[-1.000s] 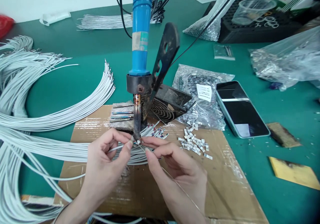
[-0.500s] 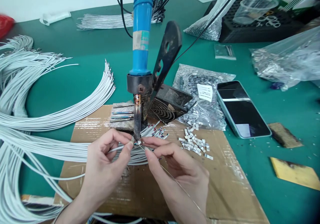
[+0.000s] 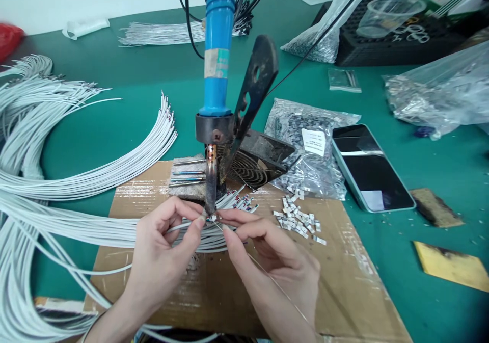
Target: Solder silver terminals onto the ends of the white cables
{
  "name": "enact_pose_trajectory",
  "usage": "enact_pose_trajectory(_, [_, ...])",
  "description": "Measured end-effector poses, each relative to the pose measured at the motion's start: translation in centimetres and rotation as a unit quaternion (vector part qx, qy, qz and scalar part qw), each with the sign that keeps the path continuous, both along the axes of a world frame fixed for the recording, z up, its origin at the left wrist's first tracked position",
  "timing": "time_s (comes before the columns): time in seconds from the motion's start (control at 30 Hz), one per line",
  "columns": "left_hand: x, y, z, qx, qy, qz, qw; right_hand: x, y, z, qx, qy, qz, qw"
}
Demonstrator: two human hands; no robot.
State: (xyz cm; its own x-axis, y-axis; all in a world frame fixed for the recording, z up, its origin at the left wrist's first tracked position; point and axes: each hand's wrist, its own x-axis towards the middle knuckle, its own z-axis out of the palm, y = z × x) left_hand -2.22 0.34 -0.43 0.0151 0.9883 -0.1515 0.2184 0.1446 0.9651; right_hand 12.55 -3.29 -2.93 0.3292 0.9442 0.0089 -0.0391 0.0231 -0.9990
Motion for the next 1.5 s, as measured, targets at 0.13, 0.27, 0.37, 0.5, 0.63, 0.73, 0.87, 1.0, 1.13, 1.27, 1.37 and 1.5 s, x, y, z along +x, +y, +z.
enact_pose_trajectory(0.13, [0.0, -0.1, 0.0, 0.002, 0.0, -0.004, 1.0, 0.1, 0.0, -0.1, 0.0, -0.007, 0.004, 1.0])
enact_pose_trajectory(0.27, [0.0, -0.2, 0.0, 0.006, 0.0, -0.004, 1.0, 0.1, 0.1, -0.1, 0.014, -0.019, 0.003, 1.0])
enact_pose_trajectory(0.37, [0.0, -0.2, 0.0, 0.009, -0.001, -0.007, 1.0, 0.0, 0.1, -0.1, 0.017, -0.022, -0.003, 1.0])
enact_pose_trajectory(0.5, [0.0, -0.1, -0.1, 0.011, 0.001, -0.008, 1.0, -0.1, 0.1, -0.1, 0.019, -0.022, -0.006, 1.0])
enact_pose_trajectory(0.63, [0.1, -0.1, -0.1, 0.012, 0.004, -0.009, 1.0, -0.2, 0.0, -0.3, 0.037, -0.018, -0.005, 0.999])
enact_pose_trajectory(0.73, [0.0, -0.2, -0.1, 0.016, 0.006, -0.006, 1.0, -0.3, 0.0, -0.3, 0.054, -0.014, -0.004, 0.998])
enact_pose_trajectory(0.87, [0.0, -0.2, 0.0, 0.028, 0.01, -0.003, 1.0, -0.1, 0.0, -0.3, 0.063, -0.023, 0.013, 0.998])
enact_pose_trajectory(1.0, [0.2, -0.2, 0.0, 0.034, 0.009, 0.009, 0.999, 0.0, 0.0, -0.4, 0.056, -0.033, 0.021, 0.998])
enact_pose_trajectory(1.13, [0.3, -0.1, 0.0, 0.033, 0.006, 0.007, 0.999, -0.1, 0.0, -0.6, 0.052, -0.015, 0.017, 0.998])
enact_pose_trajectory(1.27, [0.3, -0.1, -0.2, 0.026, 0.0, 0.014, 1.0, -0.1, 0.0, -0.8, 0.052, -0.018, 0.023, 0.998])
enact_pose_trajectory(1.37, [0.3, -0.2, -0.2, 0.018, -0.008, 0.022, 1.0, 0.0, 0.0, -1.0, 0.055, -0.024, 0.03, 0.998])
enact_pose_trajectory(1.5, [0.5, -0.1, -0.1, 0.015, -0.017, 0.035, 0.999, 0.2, -0.1, -1.1, 0.035, -0.03, 0.035, 0.998])
